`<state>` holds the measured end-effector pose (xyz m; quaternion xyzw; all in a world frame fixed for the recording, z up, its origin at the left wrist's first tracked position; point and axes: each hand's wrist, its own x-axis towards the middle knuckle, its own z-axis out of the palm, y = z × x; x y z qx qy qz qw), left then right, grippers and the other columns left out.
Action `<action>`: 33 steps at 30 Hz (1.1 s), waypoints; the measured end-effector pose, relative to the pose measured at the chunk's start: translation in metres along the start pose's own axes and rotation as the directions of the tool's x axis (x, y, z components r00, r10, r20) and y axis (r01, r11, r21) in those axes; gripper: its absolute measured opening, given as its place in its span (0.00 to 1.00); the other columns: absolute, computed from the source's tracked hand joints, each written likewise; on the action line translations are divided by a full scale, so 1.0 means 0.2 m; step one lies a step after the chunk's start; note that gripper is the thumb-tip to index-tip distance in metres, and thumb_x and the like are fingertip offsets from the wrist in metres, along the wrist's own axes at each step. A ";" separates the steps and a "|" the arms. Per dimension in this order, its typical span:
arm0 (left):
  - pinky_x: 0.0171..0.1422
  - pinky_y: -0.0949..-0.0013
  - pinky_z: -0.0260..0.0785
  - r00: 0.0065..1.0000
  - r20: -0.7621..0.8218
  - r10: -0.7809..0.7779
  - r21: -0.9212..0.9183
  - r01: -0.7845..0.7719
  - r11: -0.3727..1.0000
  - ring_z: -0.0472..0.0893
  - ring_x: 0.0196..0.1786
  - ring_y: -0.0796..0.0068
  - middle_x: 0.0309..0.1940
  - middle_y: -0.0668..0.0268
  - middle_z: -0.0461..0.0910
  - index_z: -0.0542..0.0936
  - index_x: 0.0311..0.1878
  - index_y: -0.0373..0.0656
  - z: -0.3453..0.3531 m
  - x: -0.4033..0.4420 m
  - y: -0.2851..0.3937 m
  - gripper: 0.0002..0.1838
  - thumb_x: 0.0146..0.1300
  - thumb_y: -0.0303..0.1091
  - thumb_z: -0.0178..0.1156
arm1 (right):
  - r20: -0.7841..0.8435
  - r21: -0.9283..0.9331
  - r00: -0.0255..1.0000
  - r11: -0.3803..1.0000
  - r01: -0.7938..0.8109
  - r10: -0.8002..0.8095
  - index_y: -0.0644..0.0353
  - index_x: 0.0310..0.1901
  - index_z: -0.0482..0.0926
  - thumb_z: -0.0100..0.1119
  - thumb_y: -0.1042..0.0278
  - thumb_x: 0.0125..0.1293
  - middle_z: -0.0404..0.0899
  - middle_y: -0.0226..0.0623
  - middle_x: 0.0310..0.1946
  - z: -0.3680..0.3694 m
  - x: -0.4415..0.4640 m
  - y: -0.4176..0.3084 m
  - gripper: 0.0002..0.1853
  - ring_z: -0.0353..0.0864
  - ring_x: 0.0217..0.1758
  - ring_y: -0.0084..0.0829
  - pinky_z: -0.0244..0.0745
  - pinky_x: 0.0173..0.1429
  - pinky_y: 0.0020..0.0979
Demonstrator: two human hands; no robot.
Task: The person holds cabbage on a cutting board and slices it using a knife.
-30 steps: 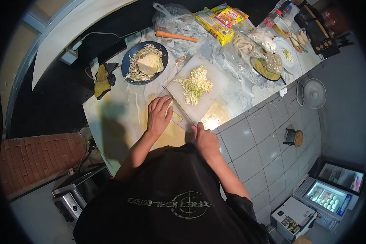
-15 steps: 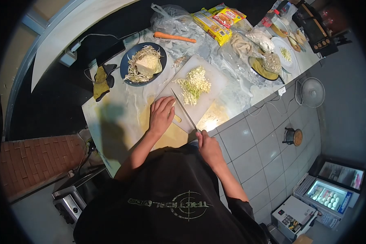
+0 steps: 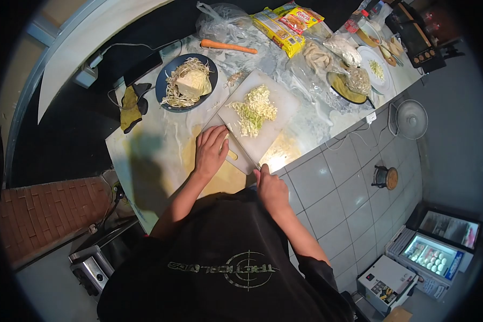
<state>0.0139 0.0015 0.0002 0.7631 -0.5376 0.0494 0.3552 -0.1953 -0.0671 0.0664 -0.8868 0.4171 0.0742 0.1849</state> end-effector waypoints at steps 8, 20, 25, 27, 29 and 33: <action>0.67 0.54 0.65 0.999 0.006 -0.032 0.011 0.032 0.999 0.75 0.62 0.60 0.57 0.64 0.77 0.81 0.56 0.43 -0.01 -0.01 0.01 0.16 0.64 0.32 0.62 | -0.059 -0.010 0.998 1.000 0.015 -0.016 0.60 0.42 0.71 0.45 0.49 0.80 0.80 0.57 0.20 0.00 -0.03 0.03 0.20 0.84 0.25 0.59 0.79 0.28 0.54; 0.66 0.55 0.66 0.999 -0.033 -0.019 -0.008 0.019 1.000 0.76 0.61 0.60 0.56 0.63 0.79 0.81 0.51 0.41 -0.01 -0.01 0.00 0.13 0.64 0.31 0.63 | 0.010 0.307 1.000 0.951 0.022 -0.026 0.65 0.39 0.74 0.44 0.51 0.81 0.79 0.64 0.23 -0.05 -0.04 0.04 0.22 0.80 0.31 0.67 0.75 0.36 0.61; 0.67 0.56 0.65 0.999 -0.028 -0.028 -0.023 0.027 0.999 0.76 0.61 0.59 0.57 0.63 0.80 0.82 0.52 0.40 -0.01 -0.01 0.00 0.14 0.63 0.30 0.64 | 0.099 0.317 0.995 0.947 -0.046 0.015 0.66 0.42 0.75 0.43 0.52 0.82 0.77 0.64 0.25 -0.09 -0.04 0.02 0.22 0.77 0.35 0.69 0.71 0.40 0.61; 0.67 0.56 0.65 0.999 -0.032 -0.027 -0.016 0.027 1.000 0.76 0.61 0.60 0.57 0.64 0.80 0.82 0.52 0.41 -0.01 -0.01 0.00 0.13 0.64 0.30 0.63 | 0.105 0.319 0.994 0.946 -0.047 0.014 0.67 0.42 0.75 0.43 0.52 0.82 0.78 0.65 0.25 -0.10 -0.04 0.02 0.22 0.77 0.35 0.69 0.71 0.40 0.61; 0.67 0.56 0.65 0.999 -0.030 -0.030 -0.018 0.029 0.999 0.76 0.61 0.60 0.57 0.64 0.80 0.82 0.52 0.41 -0.02 0.00 0.00 0.13 0.64 0.30 0.63 | 0.084 0.332 0.996 0.942 -0.041 0.014 0.67 0.42 0.75 0.42 0.52 0.82 0.78 0.65 0.26 -0.10 -0.04 0.02 0.23 0.77 0.36 0.69 0.71 0.41 0.61; 0.67 0.56 0.65 0.999 -0.023 -0.028 -0.018 0.028 0.999 0.76 0.62 0.60 0.57 0.64 0.80 0.82 0.52 0.41 -0.01 0.00 0.00 0.14 0.63 0.29 0.64 | 0.119 0.338 0.993 0.939 -0.057 0.017 0.67 0.42 0.75 0.43 0.52 0.82 0.78 0.65 0.27 -0.12 -0.04 0.00 0.23 0.77 0.37 0.69 0.71 0.42 0.61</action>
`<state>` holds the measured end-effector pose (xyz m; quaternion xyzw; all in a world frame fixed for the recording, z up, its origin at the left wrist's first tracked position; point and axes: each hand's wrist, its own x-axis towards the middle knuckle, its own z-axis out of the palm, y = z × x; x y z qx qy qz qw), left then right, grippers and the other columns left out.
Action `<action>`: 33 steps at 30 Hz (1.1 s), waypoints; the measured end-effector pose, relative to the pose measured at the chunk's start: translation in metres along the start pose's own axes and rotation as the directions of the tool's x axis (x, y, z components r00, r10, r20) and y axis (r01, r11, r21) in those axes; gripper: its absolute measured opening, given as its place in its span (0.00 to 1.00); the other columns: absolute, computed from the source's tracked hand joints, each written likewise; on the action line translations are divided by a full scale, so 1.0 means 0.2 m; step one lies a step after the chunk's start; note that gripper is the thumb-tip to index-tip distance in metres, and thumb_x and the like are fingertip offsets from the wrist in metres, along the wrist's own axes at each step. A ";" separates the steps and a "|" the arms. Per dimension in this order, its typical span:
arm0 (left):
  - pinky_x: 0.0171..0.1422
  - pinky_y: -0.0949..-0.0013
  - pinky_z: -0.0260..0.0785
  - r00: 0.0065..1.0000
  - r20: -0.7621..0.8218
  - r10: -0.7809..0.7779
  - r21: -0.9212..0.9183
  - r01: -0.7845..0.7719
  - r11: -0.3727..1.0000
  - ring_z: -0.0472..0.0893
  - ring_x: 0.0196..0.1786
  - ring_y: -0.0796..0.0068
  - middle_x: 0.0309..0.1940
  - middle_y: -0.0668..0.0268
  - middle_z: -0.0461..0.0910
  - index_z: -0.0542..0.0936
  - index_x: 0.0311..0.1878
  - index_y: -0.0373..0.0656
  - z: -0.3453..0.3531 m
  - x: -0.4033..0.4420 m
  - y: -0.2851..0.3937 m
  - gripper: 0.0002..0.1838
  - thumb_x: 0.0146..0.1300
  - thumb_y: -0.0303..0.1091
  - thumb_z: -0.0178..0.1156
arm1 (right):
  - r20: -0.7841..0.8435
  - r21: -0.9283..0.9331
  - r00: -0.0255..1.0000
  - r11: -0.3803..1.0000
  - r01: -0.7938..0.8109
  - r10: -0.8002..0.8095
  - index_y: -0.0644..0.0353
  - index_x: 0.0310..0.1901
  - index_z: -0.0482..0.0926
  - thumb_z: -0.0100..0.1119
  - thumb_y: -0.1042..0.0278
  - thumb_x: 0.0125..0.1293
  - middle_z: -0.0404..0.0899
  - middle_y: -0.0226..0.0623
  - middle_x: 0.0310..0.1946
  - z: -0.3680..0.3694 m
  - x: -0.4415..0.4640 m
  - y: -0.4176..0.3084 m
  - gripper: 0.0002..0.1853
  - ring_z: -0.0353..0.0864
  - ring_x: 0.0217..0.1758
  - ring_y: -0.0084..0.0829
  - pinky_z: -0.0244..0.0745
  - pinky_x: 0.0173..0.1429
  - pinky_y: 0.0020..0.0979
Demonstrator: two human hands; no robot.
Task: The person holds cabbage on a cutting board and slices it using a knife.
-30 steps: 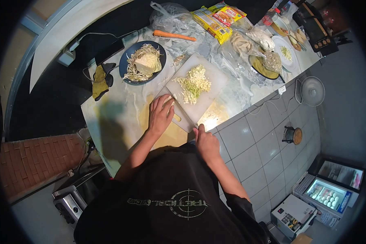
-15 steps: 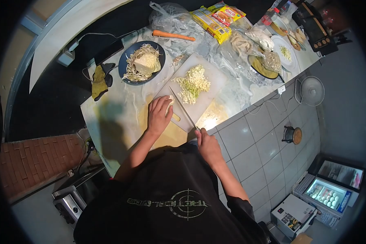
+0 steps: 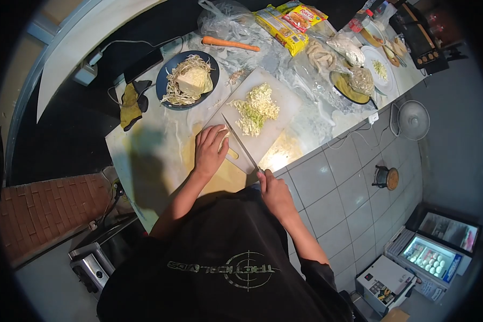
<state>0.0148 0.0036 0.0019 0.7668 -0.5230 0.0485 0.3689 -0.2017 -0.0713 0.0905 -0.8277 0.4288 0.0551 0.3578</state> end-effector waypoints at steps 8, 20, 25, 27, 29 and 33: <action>0.66 0.56 0.66 1.000 -0.018 0.011 0.019 -0.011 1.000 0.77 0.60 0.62 0.55 0.64 0.79 0.81 0.49 0.41 0.01 0.00 0.00 0.12 0.63 0.30 0.64 | -0.144 -0.324 0.984 0.945 0.051 -0.103 0.60 0.44 0.71 0.46 0.49 0.80 0.80 0.58 0.19 0.16 0.03 0.07 0.19 0.84 0.26 0.60 0.79 0.28 0.56; 0.64 0.56 0.66 1.000 0.004 -0.026 0.058 0.025 0.998 0.76 0.59 0.61 0.55 0.66 0.77 0.83 0.50 0.46 0.00 -0.01 0.01 0.11 0.63 0.28 0.63 | -0.131 -0.286 0.990 0.958 0.017 -0.057 0.61 0.43 0.70 0.46 0.50 0.80 0.80 0.59 0.21 0.12 0.03 0.05 0.19 0.82 0.27 0.63 0.77 0.30 0.58; 0.65 0.57 0.65 1.000 0.014 0.021 0.036 -0.022 0.999 0.77 0.60 0.62 0.52 0.67 0.80 0.84 0.50 0.45 -0.01 -0.01 0.00 0.13 0.62 0.25 0.62 | -0.162 -0.219 0.984 0.975 0.033 -0.069 0.62 0.41 0.71 0.45 0.51 0.81 0.79 0.59 0.20 0.10 0.03 0.10 0.19 0.81 0.27 0.65 0.77 0.31 0.59; 0.67 0.57 0.65 0.999 -0.003 0.033 0.032 -0.033 0.999 0.78 0.61 0.63 0.52 0.67 0.82 0.85 0.50 0.45 -0.01 0.00 0.00 0.14 0.61 0.24 0.60 | -0.161 -0.149 0.983 0.987 0.064 -0.088 0.63 0.41 0.71 0.45 0.52 0.81 0.79 0.60 0.20 0.09 0.03 0.09 0.20 0.81 0.28 0.66 0.76 0.31 0.60; 0.68 0.57 0.65 0.999 0.000 0.033 0.030 -0.033 0.999 0.78 0.62 0.63 0.53 0.68 0.82 0.85 0.50 0.45 0.00 -0.01 -0.01 0.14 0.61 0.24 0.60 | -0.087 -0.063 0.995 0.997 0.043 -0.048 0.65 0.41 0.71 0.43 0.52 0.82 0.78 0.63 0.24 0.05 0.02 0.05 0.21 0.78 0.32 0.68 0.72 0.37 0.60; 0.69 0.57 0.64 0.999 -0.008 0.037 0.031 -0.037 0.999 0.77 0.62 0.64 0.54 0.68 0.82 0.86 0.49 0.45 0.00 -0.01 -0.01 0.14 0.61 0.24 0.60 | -0.083 -0.083 0.992 0.993 0.087 -0.094 0.64 0.41 0.72 0.44 0.52 0.81 0.79 0.62 0.22 0.08 0.03 0.07 0.20 0.80 0.29 0.66 0.76 0.33 0.60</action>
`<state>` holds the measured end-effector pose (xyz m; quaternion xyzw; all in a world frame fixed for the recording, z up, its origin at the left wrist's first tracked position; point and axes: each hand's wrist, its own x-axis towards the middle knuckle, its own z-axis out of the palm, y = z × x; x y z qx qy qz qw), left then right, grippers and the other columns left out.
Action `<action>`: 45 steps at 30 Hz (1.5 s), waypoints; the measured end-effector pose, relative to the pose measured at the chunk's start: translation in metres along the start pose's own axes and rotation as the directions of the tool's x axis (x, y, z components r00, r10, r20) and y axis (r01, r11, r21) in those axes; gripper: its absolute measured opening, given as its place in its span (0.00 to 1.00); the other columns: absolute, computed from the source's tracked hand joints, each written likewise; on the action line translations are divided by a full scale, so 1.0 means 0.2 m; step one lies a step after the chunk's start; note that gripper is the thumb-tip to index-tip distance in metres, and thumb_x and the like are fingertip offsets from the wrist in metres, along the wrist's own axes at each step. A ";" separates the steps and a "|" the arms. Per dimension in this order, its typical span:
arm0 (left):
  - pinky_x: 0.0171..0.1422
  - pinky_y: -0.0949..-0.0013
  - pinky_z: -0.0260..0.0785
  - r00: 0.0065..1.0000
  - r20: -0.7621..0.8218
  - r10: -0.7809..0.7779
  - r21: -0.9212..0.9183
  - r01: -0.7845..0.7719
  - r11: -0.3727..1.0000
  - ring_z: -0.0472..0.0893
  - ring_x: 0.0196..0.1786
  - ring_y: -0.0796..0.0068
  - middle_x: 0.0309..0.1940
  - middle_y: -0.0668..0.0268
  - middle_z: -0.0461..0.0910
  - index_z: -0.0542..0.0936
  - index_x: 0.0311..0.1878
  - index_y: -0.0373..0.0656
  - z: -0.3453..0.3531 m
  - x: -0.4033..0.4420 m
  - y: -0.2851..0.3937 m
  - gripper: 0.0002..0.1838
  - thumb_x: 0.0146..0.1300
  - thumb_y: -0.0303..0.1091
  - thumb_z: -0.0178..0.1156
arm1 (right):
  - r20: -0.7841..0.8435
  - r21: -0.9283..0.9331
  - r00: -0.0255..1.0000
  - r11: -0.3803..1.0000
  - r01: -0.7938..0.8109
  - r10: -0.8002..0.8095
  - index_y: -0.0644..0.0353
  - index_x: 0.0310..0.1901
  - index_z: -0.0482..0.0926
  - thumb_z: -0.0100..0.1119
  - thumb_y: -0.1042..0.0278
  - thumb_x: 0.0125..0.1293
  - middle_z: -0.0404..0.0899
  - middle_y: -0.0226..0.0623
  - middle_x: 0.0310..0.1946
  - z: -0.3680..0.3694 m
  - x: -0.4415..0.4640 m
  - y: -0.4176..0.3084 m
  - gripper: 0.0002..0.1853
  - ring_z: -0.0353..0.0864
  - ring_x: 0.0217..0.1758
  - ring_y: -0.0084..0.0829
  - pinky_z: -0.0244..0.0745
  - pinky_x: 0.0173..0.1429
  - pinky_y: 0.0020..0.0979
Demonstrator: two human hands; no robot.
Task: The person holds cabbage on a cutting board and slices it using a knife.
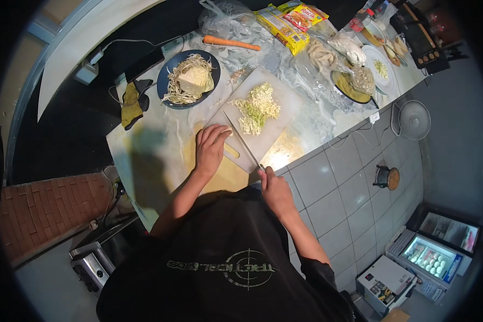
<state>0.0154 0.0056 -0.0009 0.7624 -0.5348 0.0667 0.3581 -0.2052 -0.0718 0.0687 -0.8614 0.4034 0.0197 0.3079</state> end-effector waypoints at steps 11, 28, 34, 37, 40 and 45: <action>0.68 0.58 0.65 1.000 -0.014 -0.010 -0.003 0.010 1.000 0.78 0.61 0.64 0.53 0.67 0.83 0.84 0.48 0.44 0.01 0.01 0.00 0.12 0.61 0.24 0.61 | 0.002 -0.122 1.000 0.992 -0.030 0.030 0.62 0.45 0.72 0.41 0.50 0.82 0.81 0.62 0.24 0.06 0.11 -0.02 0.21 0.82 0.31 0.65 0.77 0.37 0.60; 0.69 0.57 0.65 1.000 -0.004 -0.007 -0.005 0.007 1.000 0.79 0.61 0.63 0.52 0.66 0.83 0.84 0.47 0.41 -0.01 0.02 0.01 0.10 0.62 0.24 0.59 | 0.039 -0.027 0.999 1.000 0.001 0.000 0.64 0.44 0.73 0.44 0.51 0.81 0.79 0.60 0.21 0.02 0.04 0.01 0.20 0.81 0.29 0.65 0.76 0.34 0.59; 0.68 0.58 0.65 1.000 -0.023 0.003 0.003 -0.003 1.000 0.78 0.61 0.63 0.52 0.65 0.83 0.83 0.47 0.41 0.00 0.01 0.00 0.11 0.62 0.25 0.59 | -0.048 -0.197 0.999 0.980 -0.001 -0.008 0.61 0.45 0.71 0.45 0.50 0.80 0.80 0.58 0.21 0.10 0.09 0.00 0.19 0.83 0.28 0.62 0.78 0.32 0.57; 0.68 0.58 0.66 1.000 -0.021 0.012 0.012 -0.012 1.000 0.79 0.61 0.63 0.52 0.65 0.83 0.83 0.48 0.42 0.00 0.01 0.00 0.11 0.62 0.25 0.59 | -0.058 -0.207 0.998 0.978 0.006 -0.018 0.60 0.46 0.70 0.46 0.50 0.80 0.80 0.59 0.22 0.11 0.12 0.00 0.19 0.83 0.28 0.63 0.77 0.32 0.58; 0.67 0.58 0.66 1.000 -0.023 0.002 -0.001 -0.002 1.000 0.79 0.60 0.63 0.51 0.65 0.83 0.83 0.48 0.42 -0.01 0.01 0.00 0.11 0.62 0.25 0.59 | -0.055 -0.220 0.998 0.975 0.008 -0.020 0.60 0.45 0.70 0.46 0.50 0.80 0.80 0.59 0.22 0.10 0.13 0.01 0.18 0.82 0.28 0.63 0.77 0.31 0.58; 0.65 0.59 0.66 1.000 -0.020 -0.018 -0.022 0.018 1.000 0.79 0.59 0.62 0.51 0.66 0.82 0.83 0.48 0.43 -0.01 0.01 0.01 0.10 0.64 0.25 0.60 | -0.072 -0.208 0.997 0.978 -0.014 -0.001 0.60 0.44 0.69 0.46 0.50 0.81 0.80 0.59 0.22 0.08 0.10 0.03 0.18 0.82 0.28 0.64 0.76 0.31 0.59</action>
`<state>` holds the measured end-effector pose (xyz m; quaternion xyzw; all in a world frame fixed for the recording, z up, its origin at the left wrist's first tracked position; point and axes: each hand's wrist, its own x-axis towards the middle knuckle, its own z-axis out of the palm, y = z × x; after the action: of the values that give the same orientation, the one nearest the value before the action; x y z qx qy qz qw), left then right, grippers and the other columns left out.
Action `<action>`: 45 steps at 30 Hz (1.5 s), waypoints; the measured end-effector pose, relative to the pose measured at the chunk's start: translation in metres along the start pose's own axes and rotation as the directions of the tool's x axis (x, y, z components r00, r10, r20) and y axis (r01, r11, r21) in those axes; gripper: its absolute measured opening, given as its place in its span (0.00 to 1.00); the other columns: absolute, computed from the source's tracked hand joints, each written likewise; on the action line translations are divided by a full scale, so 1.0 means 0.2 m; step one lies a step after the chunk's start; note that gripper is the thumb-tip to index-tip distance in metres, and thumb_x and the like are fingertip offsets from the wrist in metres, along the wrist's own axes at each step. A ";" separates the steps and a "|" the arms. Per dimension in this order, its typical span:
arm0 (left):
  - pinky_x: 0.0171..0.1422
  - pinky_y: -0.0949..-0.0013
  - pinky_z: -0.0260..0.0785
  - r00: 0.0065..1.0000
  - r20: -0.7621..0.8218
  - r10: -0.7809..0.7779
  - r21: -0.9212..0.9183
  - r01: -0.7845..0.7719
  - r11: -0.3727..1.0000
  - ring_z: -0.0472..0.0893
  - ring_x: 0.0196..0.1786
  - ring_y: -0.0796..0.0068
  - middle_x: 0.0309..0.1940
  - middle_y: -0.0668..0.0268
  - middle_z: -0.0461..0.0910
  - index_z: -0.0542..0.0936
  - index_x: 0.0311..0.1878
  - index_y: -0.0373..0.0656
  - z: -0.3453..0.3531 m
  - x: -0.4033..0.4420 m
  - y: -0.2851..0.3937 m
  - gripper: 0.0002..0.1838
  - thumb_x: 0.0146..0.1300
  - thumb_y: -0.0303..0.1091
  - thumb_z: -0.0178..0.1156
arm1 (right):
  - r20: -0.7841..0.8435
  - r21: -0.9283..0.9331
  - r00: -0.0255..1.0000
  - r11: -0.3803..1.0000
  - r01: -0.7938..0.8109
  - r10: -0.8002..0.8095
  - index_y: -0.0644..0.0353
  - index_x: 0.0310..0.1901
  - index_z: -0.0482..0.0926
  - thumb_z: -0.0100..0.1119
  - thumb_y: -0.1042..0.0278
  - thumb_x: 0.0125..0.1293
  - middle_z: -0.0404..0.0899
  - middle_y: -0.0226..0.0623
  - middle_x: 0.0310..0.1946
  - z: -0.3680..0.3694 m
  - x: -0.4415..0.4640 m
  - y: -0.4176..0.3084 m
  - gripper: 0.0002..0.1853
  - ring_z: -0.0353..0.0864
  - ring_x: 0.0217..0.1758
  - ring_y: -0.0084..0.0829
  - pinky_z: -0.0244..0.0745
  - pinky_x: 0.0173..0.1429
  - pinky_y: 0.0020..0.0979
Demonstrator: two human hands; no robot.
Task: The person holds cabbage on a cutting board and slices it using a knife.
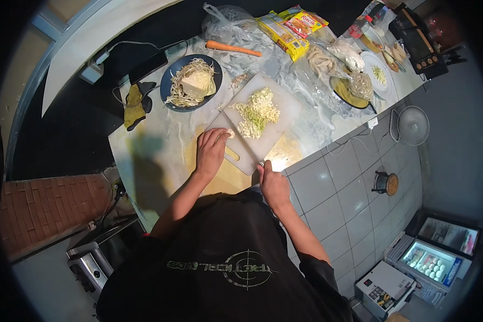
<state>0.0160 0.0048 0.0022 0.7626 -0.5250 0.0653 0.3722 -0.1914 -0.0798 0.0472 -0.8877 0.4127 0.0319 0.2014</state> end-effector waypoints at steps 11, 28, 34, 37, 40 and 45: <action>0.62 0.59 0.67 1.000 0.007 -0.016 -0.008 0.016 1.000 0.77 0.55 0.64 0.49 0.68 0.79 0.84 0.48 0.46 0.00 -0.01 0.00 0.12 0.61 0.26 0.62 | 0.141 0.370 0.990 0.927 -0.056 0.004 0.68 0.43 0.74 0.44 0.53 0.82 0.77 0.64 0.24 -0.09 -0.05 0.01 0.22 0.77 0.34 0.67 0.71 0.39 0.60; 0.58 0.58 0.68 1.000 -0.009 -0.024 0.000 0.024 1.000 0.78 0.52 0.61 0.46 0.65 0.80 0.84 0.48 0.44 0.01 0.00 0.00 0.11 0.63 0.26 0.64 | -0.001 0.022 1.000 0.999 0.029 -0.029 0.61 0.45 0.70 0.45 0.50 0.81 0.80 0.59 0.22 0.03 0.02 -0.05 0.19 0.82 0.27 0.62 0.77 0.31 0.57; 0.58 0.58 0.68 0.998 -0.023 -0.058 0.014 0.059 0.998 0.76 0.54 0.62 0.48 0.66 0.78 0.82 0.51 0.46 0.03 -0.02 -0.01 0.12 0.64 0.31 0.65 | -0.034 0.090 0.999 0.995 0.043 -0.040 0.62 0.43 0.71 0.44 0.51 0.82 0.78 0.61 0.22 0.01 0.02 0.08 0.20 0.81 0.29 0.65 0.74 0.30 0.57; 0.61 0.56 0.65 0.997 -0.010 -0.077 0.056 0.077 0.995 0.75 0.56 0.61 0.51 0.65 0.77 0.80 0.52 0.45 0.01 -0.01 0.00 0.15 0.64 0.36 0.66 | 0.000 0.347 0.999 0.937 0.035 -0.038 0.66 0.41 0.72 0.45 0.52 0.82 0.79 0.58 0.23 -0.04 0.02 0.08 0.21 0.80 0.30 0.60 0.73 0.36 0.54; 0.65 0.55 0.62 0.996 0.014 -0.092 0.062 0.091 0.994 0.74 0.60 0.60 0.53 0.65 0.76 0.79 0.53 0.46 -0.01 0.00 0.02 0.18 0.62 0.40 0.68 | 0.075 0.545 0.997 0.837 -0.045 0.005 0.66 0.40 0.72 0.44 0.51 0.82 0.77 0.56 0.24 -0.09 0.02 0.06 0.23 0.76 0.30 0.57 0.71 0.39 0.49; 0.68 0.52 0.59 0.994 -0.029 -0.101 0.097 0.103 0.990 0.71 0.63 0.57 0.59 0.62 0.74 0.75 0.60 0.44 -0.03 0.01 0.04 0.28 0.59 0.43 0.72 | 0.075 0.698 0.997 0.714 -0.053 0.000 0.64 0.41 0.73 0.49 0.50 0.80 0.78 0.51 0.25 0.00 0.08 0.11 0.21 0.76 0.30 0.55 0.72 0.37 0.45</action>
<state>0.0109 0.0050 0.0112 0.8050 -0.4768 0.0811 0.3436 -0.1966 -0.1042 0.0362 -0.7382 0.3995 -0.0926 0.5356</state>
